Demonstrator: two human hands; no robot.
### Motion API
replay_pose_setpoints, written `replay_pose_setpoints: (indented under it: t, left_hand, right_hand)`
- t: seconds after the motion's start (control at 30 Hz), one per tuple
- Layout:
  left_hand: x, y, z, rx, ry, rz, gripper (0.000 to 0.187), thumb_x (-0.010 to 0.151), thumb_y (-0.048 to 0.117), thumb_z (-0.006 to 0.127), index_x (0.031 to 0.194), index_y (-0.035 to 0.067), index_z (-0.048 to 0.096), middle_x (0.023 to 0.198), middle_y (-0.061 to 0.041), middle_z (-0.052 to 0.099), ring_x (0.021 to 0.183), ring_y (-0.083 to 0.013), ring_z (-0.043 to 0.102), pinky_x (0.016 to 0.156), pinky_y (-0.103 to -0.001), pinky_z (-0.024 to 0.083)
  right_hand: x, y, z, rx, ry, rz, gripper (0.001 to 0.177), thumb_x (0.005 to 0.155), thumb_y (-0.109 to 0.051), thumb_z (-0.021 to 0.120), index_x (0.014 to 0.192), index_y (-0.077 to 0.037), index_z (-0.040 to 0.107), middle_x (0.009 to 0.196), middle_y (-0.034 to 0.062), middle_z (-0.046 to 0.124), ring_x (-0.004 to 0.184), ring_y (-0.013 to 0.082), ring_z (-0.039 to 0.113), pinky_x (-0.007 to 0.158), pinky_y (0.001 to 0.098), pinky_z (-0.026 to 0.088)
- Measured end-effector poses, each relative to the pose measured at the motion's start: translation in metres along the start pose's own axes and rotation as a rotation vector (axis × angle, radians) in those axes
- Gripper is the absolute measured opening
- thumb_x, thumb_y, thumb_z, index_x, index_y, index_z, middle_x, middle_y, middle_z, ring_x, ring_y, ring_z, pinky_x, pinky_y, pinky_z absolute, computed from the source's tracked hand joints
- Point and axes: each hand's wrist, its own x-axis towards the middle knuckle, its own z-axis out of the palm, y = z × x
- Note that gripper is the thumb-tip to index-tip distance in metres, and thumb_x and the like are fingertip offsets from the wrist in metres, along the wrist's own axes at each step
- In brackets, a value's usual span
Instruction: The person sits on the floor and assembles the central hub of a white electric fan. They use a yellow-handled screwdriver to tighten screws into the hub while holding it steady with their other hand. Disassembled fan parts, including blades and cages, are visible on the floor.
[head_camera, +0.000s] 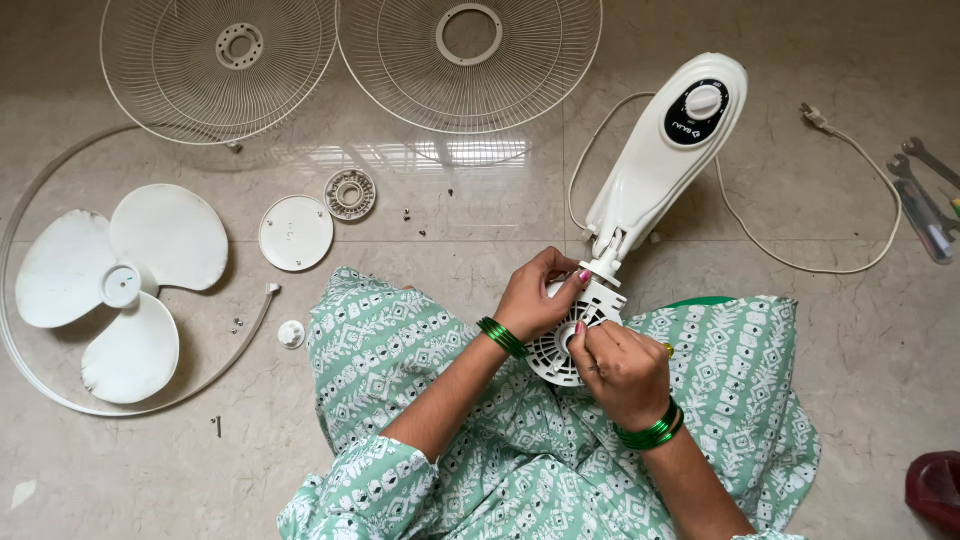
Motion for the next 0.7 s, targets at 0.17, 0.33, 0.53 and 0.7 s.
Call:
replay_pose_setpoints:
  t: [0.17,0.33,0.53,0.7]
  left_hand:
    - [0.005,0.003,0.004,0.029,0.058,0.097,0.036,0.091,0.028,0.072,0.106,-0.002,0.060,0.099,-0.017,0.075,0.101,-0.0250,0.076,0.092,-0.035,0.060]
    - [0.008,0.014,0.004,-0.082,0.004,0.006,0.036,0.093,0.030,0.071,0.107,0.000,0.057,0.103,-0.016,0.074,0.107,-0.0234,0.075,0.096,-0.035,0.058]
    - [-0.029,0.025,-0.027,-0.120,0.000,0.331,0.030,0.098,0.014,0.053,0.123,0.006,0.067,0.143,-0.013,0.064,0.155,-0.0281,0.030,0.127,-0.054,0.007]
    - [-0.070,0.035,-0.033,0.183,-0.033,0.454,0.046,0.084,0.011,0.073,0.129,0.009,0.067,0.140,-0.006,0.065,0.152,-0.0304,0.041,0.129,-0.056,0.014]
  right_hand:
    - [-0.002,0.001,-0.001,0.004,0.013,0.000,0.028,0.092,-0.005,0.070,0.067,-0.004,0.059,0.063,0.0082,0.057,0.053,0.0243,0.060,0.050,0.0374,0.047]
    - [-0.002,-0.001,-0.003,-0.004,0.010,0.045,0.030,0.092,-0.008,0.071,0.065,-0.004,0.058,0.060,0.0084,0.056,0.051,0.0247,0.059,0.048,0.0388,0.045]
    - [0.004,-0.002,0.001,-0.030,0.018,0.061,0.029,0.093,-0.011,0.071,0.067,-0.005,0.060,0.063,0.0087,0.058,0.052,0.0269,0.059,0.049,0.0397,0.045]
    - [0.023,0.000,0.000,-0.029,0.026,0.048,0.025,0.094,-0.012,0.070,0.072,-0.006,0.062,0.068,0.0096,0.062,0.059,0.0293,0.063,0.054,0.0403,0.049]
